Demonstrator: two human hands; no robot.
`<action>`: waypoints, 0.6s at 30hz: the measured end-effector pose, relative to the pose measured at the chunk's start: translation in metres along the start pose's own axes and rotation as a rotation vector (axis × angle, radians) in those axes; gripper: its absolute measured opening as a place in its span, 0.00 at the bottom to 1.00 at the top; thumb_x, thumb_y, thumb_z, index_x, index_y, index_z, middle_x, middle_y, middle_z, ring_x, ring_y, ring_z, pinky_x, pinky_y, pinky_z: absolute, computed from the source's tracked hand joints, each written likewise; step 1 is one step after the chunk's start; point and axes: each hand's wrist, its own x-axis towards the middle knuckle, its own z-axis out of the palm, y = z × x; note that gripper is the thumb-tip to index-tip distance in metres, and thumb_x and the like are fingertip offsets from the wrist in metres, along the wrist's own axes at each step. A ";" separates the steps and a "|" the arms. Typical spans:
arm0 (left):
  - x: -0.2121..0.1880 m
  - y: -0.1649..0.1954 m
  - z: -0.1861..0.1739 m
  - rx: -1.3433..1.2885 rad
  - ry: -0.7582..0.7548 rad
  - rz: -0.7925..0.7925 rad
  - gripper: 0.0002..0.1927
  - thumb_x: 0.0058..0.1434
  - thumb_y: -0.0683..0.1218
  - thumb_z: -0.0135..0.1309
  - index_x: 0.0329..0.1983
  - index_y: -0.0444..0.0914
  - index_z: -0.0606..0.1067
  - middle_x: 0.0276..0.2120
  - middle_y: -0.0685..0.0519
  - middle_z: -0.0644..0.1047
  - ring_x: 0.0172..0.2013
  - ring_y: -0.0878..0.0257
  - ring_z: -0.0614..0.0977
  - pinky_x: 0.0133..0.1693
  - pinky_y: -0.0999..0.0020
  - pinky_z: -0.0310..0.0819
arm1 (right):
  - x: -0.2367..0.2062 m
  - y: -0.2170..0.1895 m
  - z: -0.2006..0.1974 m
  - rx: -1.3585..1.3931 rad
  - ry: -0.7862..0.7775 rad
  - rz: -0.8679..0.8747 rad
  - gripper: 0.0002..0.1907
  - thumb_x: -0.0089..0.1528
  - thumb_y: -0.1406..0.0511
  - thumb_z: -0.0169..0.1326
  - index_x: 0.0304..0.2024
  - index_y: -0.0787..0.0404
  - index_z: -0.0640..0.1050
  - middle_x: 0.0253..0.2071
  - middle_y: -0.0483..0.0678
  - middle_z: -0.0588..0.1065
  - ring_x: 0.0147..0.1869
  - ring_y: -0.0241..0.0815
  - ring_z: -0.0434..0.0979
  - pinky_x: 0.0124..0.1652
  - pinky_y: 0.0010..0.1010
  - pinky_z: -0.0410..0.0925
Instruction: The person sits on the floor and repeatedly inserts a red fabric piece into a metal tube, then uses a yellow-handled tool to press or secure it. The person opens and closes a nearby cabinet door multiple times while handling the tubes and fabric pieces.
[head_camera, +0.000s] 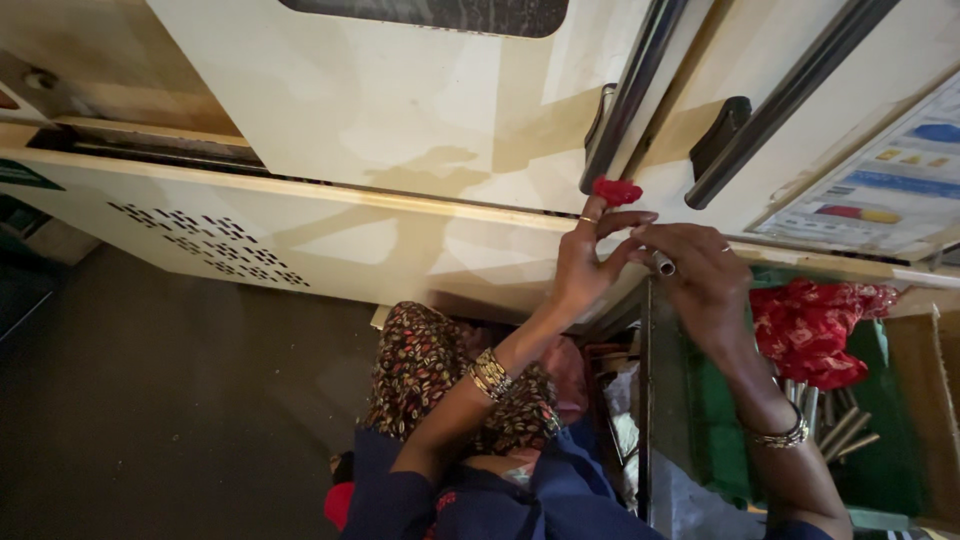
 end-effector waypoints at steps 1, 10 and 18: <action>0.000 0.000 0.000 -0.027 -0.001 0.003 0.29 0.63 0.33 0.58 0.66 0.37 0.64 0.53 0.49 0.81 0.58 0.59 0.82 0.60 0.66 0.76 | 0.000 0.000 -0.001 -0.009 0.002 -0.016 0.22 0.56 0.76 0.65 0.53 0.58 0.82 0.51 0.50 0.80 0.56 0.47 0.81 0.54 0.36 0.76; 0.001 0.030 -0.009 0.177 -0.007 0.092 0.39 0.56 0.36 0.64 0.68 0.37 0.58 0.56 0.44 0.80 0.57 0.54 0.82 0.58 0.61 0.77 | 0.014 -0.019 -0.019 0.055 -0.005 0.034 0.17 0.60 0.72 0.67 0.52 0.59 0.82 0.50 0.50 0.81 0.49 0.43 0.83 0.41 0.28 0.76; -0.010 0.043 -0.009 0.286 -0.175 -0.124 0.44 0.58 0.42 0.62 0.74 0.36 0.53 0.51 0.44 0.82 0.49 0.47 0.85 0.47 0.59 0.81 | 0.017 -0.034 -0.013 0.158 -0.028 0.063 0.18 0.60 0.74 0.63 0.52 0.61 0.80 0.50 0.53 0.80 0.55 0.48 0.80 0.48 0.35 0.76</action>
